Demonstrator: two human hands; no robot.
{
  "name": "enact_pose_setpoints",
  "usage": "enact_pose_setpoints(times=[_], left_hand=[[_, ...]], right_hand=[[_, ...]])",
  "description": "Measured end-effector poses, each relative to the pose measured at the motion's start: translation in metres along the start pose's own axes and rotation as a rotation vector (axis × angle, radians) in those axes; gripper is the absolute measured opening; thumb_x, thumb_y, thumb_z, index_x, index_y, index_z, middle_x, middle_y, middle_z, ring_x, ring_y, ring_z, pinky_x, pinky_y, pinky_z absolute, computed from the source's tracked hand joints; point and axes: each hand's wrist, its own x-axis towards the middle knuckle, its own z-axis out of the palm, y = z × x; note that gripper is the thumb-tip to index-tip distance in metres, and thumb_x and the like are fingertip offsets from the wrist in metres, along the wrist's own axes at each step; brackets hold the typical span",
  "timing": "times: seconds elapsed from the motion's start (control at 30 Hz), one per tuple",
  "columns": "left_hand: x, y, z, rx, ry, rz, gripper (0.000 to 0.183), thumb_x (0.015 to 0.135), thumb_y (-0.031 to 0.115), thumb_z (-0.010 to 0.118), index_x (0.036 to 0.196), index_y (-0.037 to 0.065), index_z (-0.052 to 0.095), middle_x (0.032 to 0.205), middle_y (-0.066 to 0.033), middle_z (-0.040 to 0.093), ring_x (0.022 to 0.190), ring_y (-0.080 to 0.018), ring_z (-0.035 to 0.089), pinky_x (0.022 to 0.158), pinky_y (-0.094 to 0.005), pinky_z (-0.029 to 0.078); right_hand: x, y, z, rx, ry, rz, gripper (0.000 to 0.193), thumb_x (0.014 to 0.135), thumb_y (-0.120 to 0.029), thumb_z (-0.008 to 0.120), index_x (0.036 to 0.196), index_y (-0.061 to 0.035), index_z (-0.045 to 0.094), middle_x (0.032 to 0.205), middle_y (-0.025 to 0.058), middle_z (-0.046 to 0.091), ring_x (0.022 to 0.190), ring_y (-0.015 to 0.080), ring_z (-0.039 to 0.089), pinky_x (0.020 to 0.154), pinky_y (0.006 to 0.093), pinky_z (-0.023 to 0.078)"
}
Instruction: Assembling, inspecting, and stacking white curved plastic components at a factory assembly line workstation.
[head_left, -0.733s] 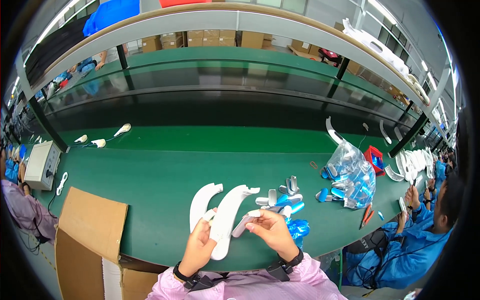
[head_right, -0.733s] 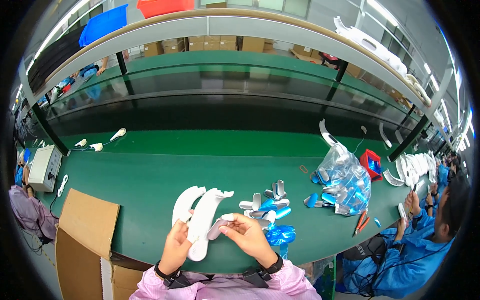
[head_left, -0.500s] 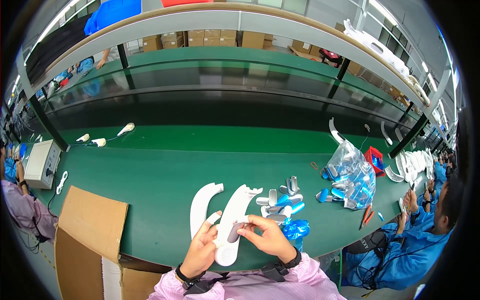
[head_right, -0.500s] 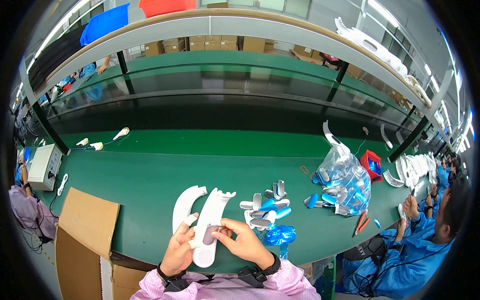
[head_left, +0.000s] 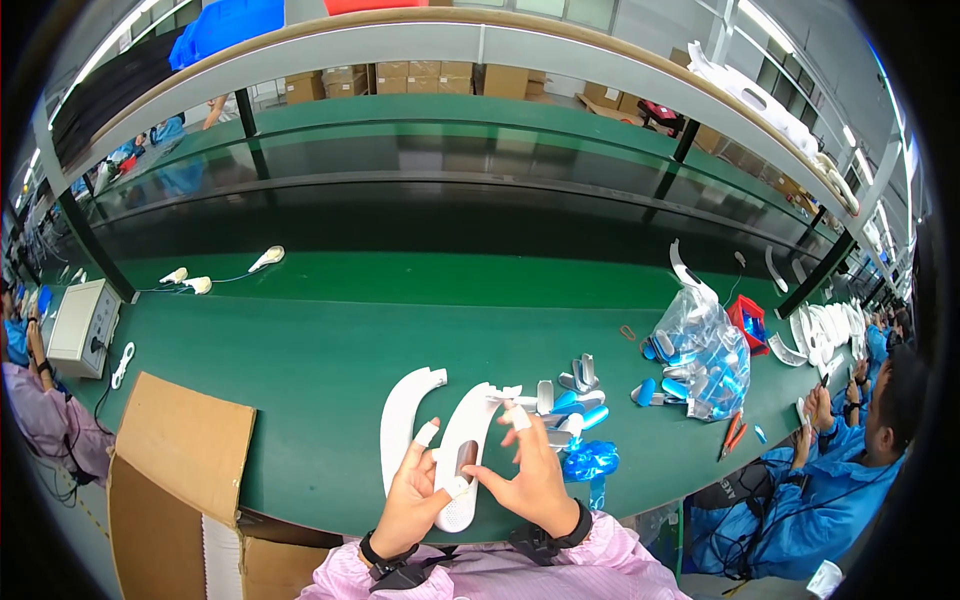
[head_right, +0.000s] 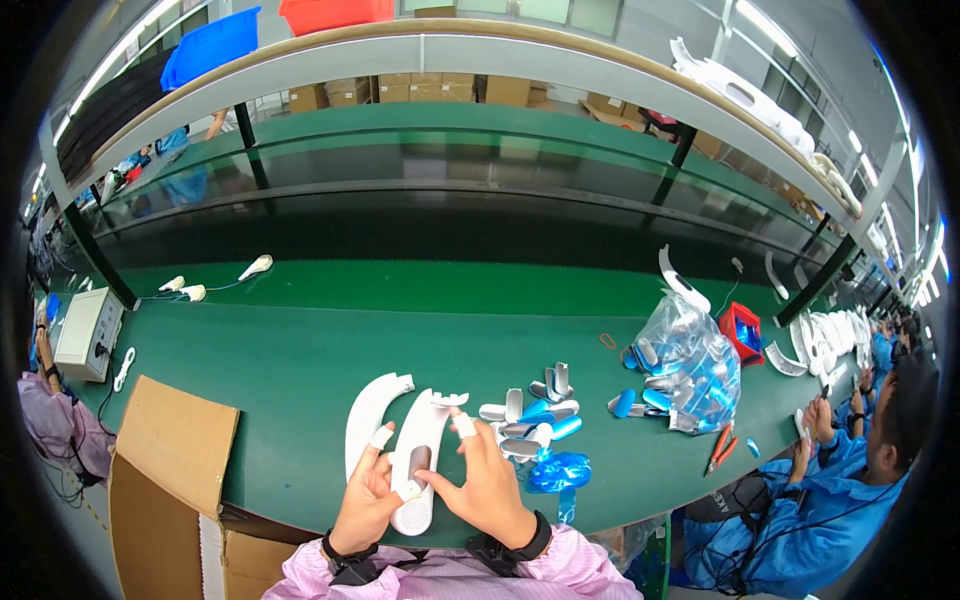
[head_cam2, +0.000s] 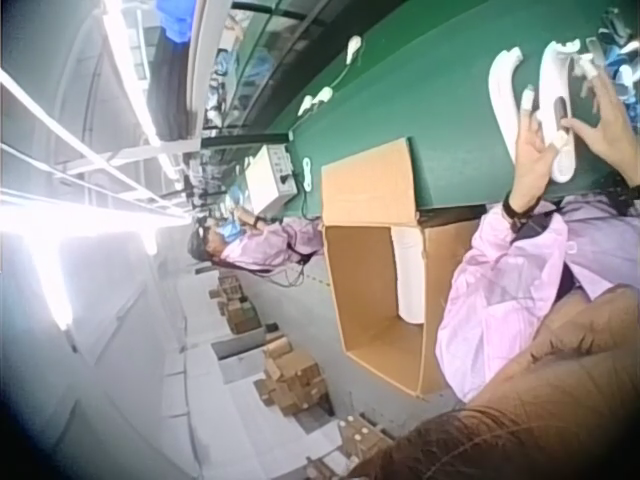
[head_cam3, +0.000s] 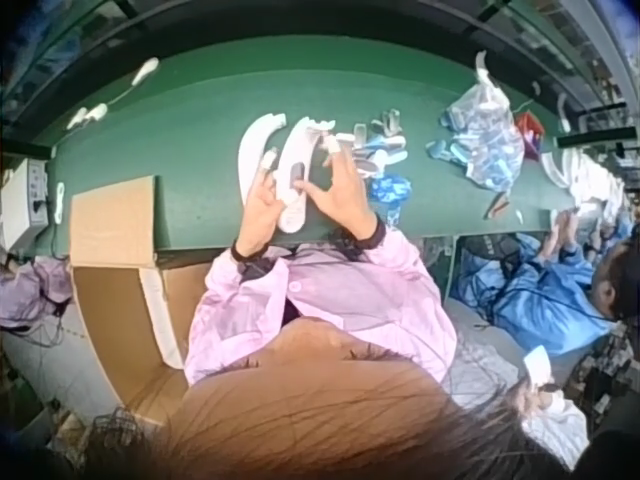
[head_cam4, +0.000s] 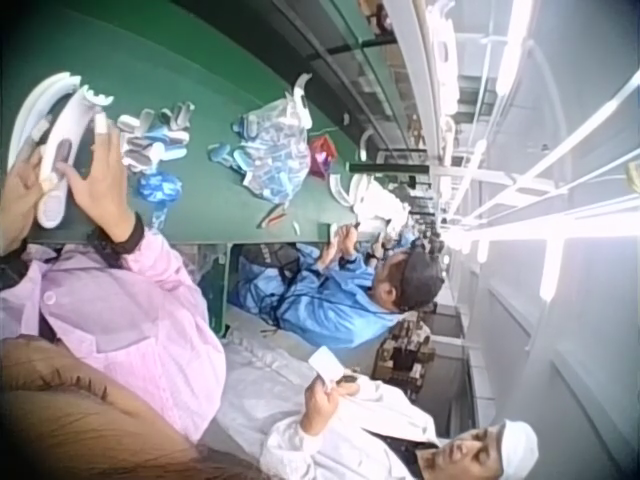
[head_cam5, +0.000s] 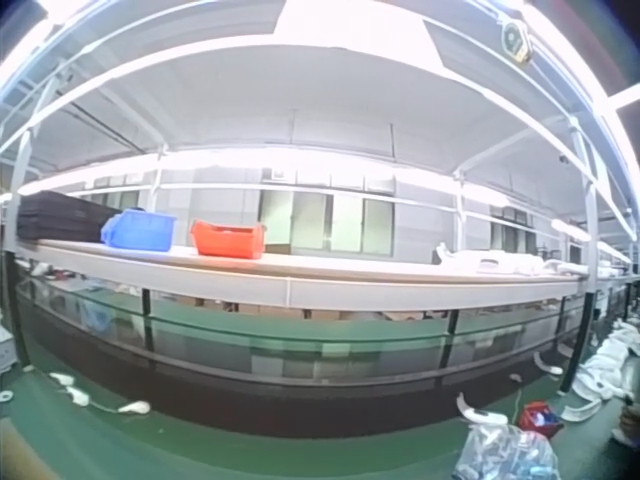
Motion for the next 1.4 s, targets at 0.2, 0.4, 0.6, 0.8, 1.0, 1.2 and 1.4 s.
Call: enact_pose_setpoints(times=[0.2,0.4,0.6,0.8,1.0,1.2,1.4], left_hand=[[-0.002,-0.003,0.000,0.079,-0.079,0.072,0.082,0.080,-0.013,0.057,0.148,0.004,0.014,0.128,-0.0133,0.050,0.119,-0.0208,0.051,0.100,-0.0327,0.041],[0.007,-0.003,0.008,-0.217,0.052,0.230,0.079,0.082,-0.013,0.052,0.148,0.004,0.013,0.139,-0.0150,0.039,0.129,-0.0219,0.041,0.105,-0.0355,0.035],[0.007,0.011,-0.021,0.979,0.225,0.476,0.066,0.081,-0.002,0.056,0.141,0.000,0.028,0.139,-0.0193,0.037,0.129,-0.0316,0.037,0.104,-0.0421,0.033],[0.012,0.000,-0.042,1.252,0.346,0.391,0.048,0.084,0.010,0.055,0.128,-0.005,0.045,0.130,-0.0278,0.042,0.117,-0.0446,0.043,0.098,-0.0462,0.037],[0.014,-0.001,-0.040,1.241,0.338,0.409,0.046,0.084,0.010,0.054,0.128,-0.002,0.046,0.125,-0.0292,0.043,0.105,-0.0474,0.052,0.088,-0.0460,0.045],[0.010,-0.002,-0.039,1.303,0.407,0.500,0.040,0.082,0.011,0.057,0.119,-0.004,0.049,0.126,-0.0310,0.042,0.111,-0.0482,0.047,0.092,-0.0485,0.042],[0.007,0.008,-0.016,1.276,0.417,0.681,0.031,0.076,0.005,0.065,0.106,-0.001,0.061,0.118,-0.0189,0.053,0.111,-0.0382,0.049,0.095,-0.0428,0.040]], right_hand=[[-0.007,0.026,0.008,0.557,-0.008,0.360,0.074,0.075,-0.005,0.076,0.132,-0.0015,0.028,0.113,0.0120,0.054,0.076,0.0102,0.058,0.055,0.0197,0.044],[-0.013,0.026,0.001,0.781,-0.725,0.538,0.047,0.088,-0.012,0.066,0.128,-0.0005,0.043,0.088,0.0048,0.063,0.049,0.0040,0.050,0.043,0.0192,0.036],[0.027,0.049,-0.008,0.978,-0.606,0.693,0.040,0.089,-0.010,0.064,0.124,0.0003,0.048,0.073,0.0003,0.062,0.041,0.0025,0.042,0.036,0.0184,0.029],[0.090,0.119,-0.007,0.863,-0.276,0.733,0.044,0.085,-0.006,0.064,0.124,0.0072,0.049,0.089,0.0069,0.064,0.062,0.0095,0.057,0.049,0.0202,0.045],[0.083,0.154,-0.004,0.013,-0.076,0.135,0.043,0.078,-0.009,0.069,0.116,0.0045,0.055,0.117,0.0178,0.057,0.104,0.0305,0.058,0.080,0.0386,0.051],[0.045,0.111,0.001,-0.664,-0.340,-0.119,0.018,0.067,-0.012,0.070,0.083,-0.0060,0.066,0.090,0.0091,0.058,0.093,0.0296,0.052,0.080,0.0414,0.041],[0.053,0.096,-0.021,-0.375,-0.213,-0.134,0.016,0.065,-0.009,0.076,0.076,-0.0047,0.065,0.084,0.0095,0.058,0.090,0.0310,0.051,0.077,0.0406,0.042]])
